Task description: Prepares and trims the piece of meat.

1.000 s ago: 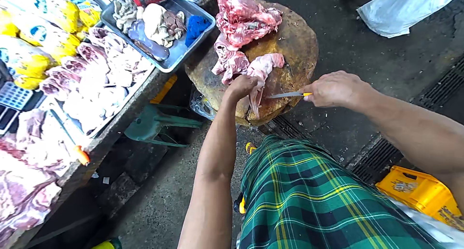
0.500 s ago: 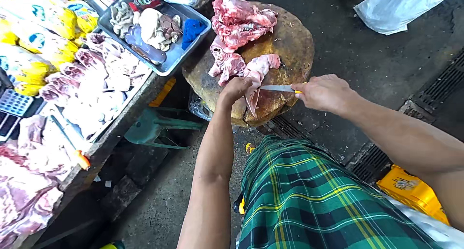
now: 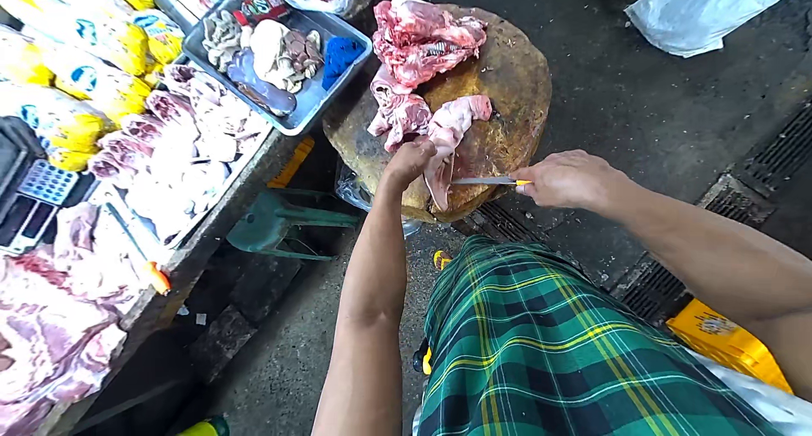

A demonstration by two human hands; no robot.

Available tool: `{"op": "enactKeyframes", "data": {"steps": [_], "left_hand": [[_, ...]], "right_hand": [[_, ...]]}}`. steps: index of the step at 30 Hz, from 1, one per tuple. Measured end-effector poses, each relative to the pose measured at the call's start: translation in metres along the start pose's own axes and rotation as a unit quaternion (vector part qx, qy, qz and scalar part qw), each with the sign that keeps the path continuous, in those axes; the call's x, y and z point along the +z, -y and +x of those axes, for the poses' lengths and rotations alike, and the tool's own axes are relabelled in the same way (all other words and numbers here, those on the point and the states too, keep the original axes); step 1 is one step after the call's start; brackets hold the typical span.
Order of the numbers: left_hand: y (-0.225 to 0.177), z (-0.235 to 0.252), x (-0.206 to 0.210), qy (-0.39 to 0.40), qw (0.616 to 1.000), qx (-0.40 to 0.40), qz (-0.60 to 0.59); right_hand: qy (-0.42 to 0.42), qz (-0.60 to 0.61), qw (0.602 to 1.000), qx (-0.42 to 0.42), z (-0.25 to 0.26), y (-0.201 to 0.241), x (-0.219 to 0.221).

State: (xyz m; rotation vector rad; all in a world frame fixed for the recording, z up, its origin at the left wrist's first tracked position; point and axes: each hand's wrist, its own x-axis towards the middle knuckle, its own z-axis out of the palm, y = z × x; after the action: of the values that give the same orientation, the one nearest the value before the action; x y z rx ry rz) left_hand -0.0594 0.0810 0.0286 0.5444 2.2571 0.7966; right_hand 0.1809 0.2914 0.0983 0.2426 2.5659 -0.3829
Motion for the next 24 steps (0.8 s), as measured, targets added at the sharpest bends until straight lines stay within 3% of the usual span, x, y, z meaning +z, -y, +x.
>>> {"op": "enactKeyframes", "data": {"steps": [4,9,14,17,21,24], "left_hand": [[0.012,0.004,0.003,-0.012,0.998,0.016,-0.065],[0.031,-0.019,0.005,-0.064,0.99,0.044,-0.119],[0.043,-0.065,0.046,-0.177,0.967,-0.004,-0.184],[0.038,-0.066,0.062,-0.171,0.977,-0.002,-0.131],[0.01,-0.054,0.051,-0.127,0.992,-0.003,0.008],[-0.009,-0.05,0.042,-0.096,0.995,-0.016,0.034]], "right_hand": [[-0.031,0.016,0.999,0.006,0.007,0.008,0.004],[-0.012,0.018,0.999,-0.034,-0.005,0.008,0.026],[-0.047,0.09,0.993,0.064,-0.023,-0.028,0.031],[-0.041,0.045,0.997,0.054,-0.021,-0.018,0.034],[-0.024,-0.015,0.999,0.017,-0.019,0.012,0.019],[-0.042,-0.047,0.998,0.0,-0.007,0.025,0.005]]}}
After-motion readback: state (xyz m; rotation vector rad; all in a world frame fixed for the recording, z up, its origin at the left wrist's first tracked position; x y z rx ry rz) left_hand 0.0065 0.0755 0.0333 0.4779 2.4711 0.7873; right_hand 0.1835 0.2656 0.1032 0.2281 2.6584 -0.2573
